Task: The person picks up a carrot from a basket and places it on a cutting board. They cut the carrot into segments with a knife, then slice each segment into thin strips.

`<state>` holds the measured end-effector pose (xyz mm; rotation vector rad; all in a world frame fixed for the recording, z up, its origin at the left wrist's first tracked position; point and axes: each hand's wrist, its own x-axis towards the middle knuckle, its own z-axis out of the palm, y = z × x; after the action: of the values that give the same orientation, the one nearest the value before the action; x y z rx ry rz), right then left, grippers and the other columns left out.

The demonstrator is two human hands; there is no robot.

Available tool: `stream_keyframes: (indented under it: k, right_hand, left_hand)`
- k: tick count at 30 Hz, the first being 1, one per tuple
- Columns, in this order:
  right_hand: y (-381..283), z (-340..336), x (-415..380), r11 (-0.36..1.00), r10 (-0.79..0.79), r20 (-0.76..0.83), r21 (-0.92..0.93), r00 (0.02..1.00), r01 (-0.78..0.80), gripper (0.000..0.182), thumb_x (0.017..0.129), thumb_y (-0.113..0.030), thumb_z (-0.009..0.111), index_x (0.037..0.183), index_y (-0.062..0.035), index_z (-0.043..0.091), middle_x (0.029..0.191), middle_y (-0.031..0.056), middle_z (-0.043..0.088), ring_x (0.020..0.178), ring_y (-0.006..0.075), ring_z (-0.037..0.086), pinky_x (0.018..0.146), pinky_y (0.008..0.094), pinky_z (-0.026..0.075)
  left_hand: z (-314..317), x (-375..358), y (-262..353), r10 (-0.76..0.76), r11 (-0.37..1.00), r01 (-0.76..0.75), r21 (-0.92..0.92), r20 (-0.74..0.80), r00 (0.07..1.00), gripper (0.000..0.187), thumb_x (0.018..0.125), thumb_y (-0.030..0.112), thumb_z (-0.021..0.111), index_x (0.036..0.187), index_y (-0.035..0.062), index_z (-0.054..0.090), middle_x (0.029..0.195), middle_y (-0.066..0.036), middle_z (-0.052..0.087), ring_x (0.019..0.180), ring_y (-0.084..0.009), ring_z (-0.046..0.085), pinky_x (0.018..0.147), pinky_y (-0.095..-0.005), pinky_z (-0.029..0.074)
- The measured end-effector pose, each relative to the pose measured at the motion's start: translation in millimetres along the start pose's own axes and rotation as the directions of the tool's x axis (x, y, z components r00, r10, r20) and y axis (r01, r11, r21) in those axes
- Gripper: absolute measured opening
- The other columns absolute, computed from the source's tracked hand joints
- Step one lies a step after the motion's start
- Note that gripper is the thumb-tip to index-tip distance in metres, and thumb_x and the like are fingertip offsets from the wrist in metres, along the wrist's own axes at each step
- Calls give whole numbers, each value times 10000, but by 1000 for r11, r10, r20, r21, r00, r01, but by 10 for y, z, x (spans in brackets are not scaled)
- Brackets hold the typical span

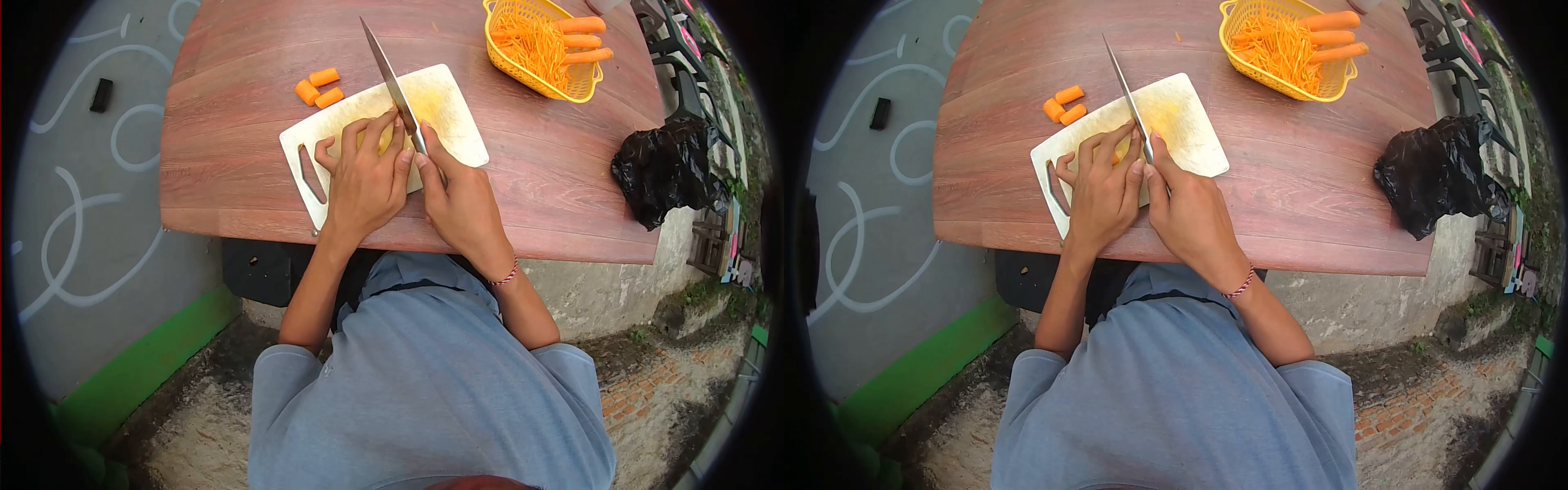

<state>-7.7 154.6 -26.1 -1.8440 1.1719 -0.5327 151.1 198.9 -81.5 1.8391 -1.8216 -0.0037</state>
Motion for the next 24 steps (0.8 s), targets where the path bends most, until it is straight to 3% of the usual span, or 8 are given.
stream_keyframes:
  k: [5, 8, 10, 13, 17, 19, 23, 24]
  right_hand:
    - [73, -93, 207, 998, -12, 22, 69, 1000, 10, 457, 1062, -204, 591, 1488, -39, 605, 737, 288, 669, 699, 463, 692, 675, 495, 539]
    - [20, -188, 206, 996, -40, -37, 72, 999, 42, 449, 1071, -216, 595, 1495, -67, 613, 705, 263, 665, 632, 392, 704, 638, 447, 543]
    - [-108, -307, 145, 980, 31, -1, 197, 1000, -30, 462, 1079, -235, 606, 1512, -73, 600, 654, 193, 644, 560, 264, 689, 605, 396, 536]
    - [-113, -367, 54, 970, 8, -9, 242, 1000, -6, 466, 1082, -227, 616, 1523, -77, 593, 629, 129, 615, 533, 167, 654, 578, 366, 527]
    - [-50, -329, -93, 969, 13, 5, 245, 1000, -14, 471, 1081, -211, 620, 1533, -83, 584, 636, 110, 610, 532, 162, 643, 585, 362, 530]
    - [-44, -249, -172, 965, 14, 59, 261, 998, -29, 478, 1082, -197, 620, 1541, -76, 571, 648, 108, 620, 526, 152, 630, 585, 358, 530]
    - [56, -40, -266, 981, -19, 53, 193, 998, 8, 466, 1083, -188, 595, 1536, -79, 573, 690, 186, 656, 615, 308, 692, 664, 416, 545]
    - [62, -27, -271, 979, -3, 54, 205, 999, -8, 460, 1075, -193, 597, 1520, -77, 588, 722, 245, 657, 683, 401, 701, 691, 444, 541]
  left_hand:
    - [-5, -13, 5, 11, 1000, -10, 23, -27, 1000, 448, 1064, 328, 533, 1339, 25, 714, 1503, -47, 601, 1333, -267, 509, 1082, -604, 212]
    - [-20, -9, 28, 11, 999, -10, 44, -28, 1000, 448, 1056, 328, 549, 1333, 17, 715, 1507, -50, 604, 1339, -268, 510, 1087, -606, 206]
    - [-11, -7, 30, 17, 999, -15, 44, -31, 999, 442, 1047, 319, 567, 1329, 13, 717, 1516, -50, 606, 1345, -264, 505, 1092, -605, 200]
    - [-23, -14, 24, 42, 999, -40, 33, -48, 998, 442, 1037, 304, 583, 1343, 13, 714, 1509, -49, 621, 1339, -261, 512, 1100, -601, 193]
    - [-88, -16, -19, 3, 1000, -7, -22, -161, 987, 447, 1035, 280, 593, 1379, 14, 698, 1494, -64, 636, 1307, -267, 542, 1122, -543, 209]
    - [-137, -27, -58, -94, 978, 38, -206, -268, 959, 442, 1034, 227, 603, 1409, 4, 679, 1453, -102, 658, 1273, -283, 572, 1136, -482, 254]
    - [-297, -23, -57, -58, 982, -9, -190, -346, 937, 433, 1037, 180, 604, 1425, -3, 665, 1418, -136, 668, 1260, -303, 585, 1133, -446, 315]
    - [-337, -20, -52, -45, 978, -28, -205, -343, 938, 429, 1039, 173, 606, 1427, 1, 664, 1409, -143, 668, 1251, -313, 591, 1124, -454, 346]
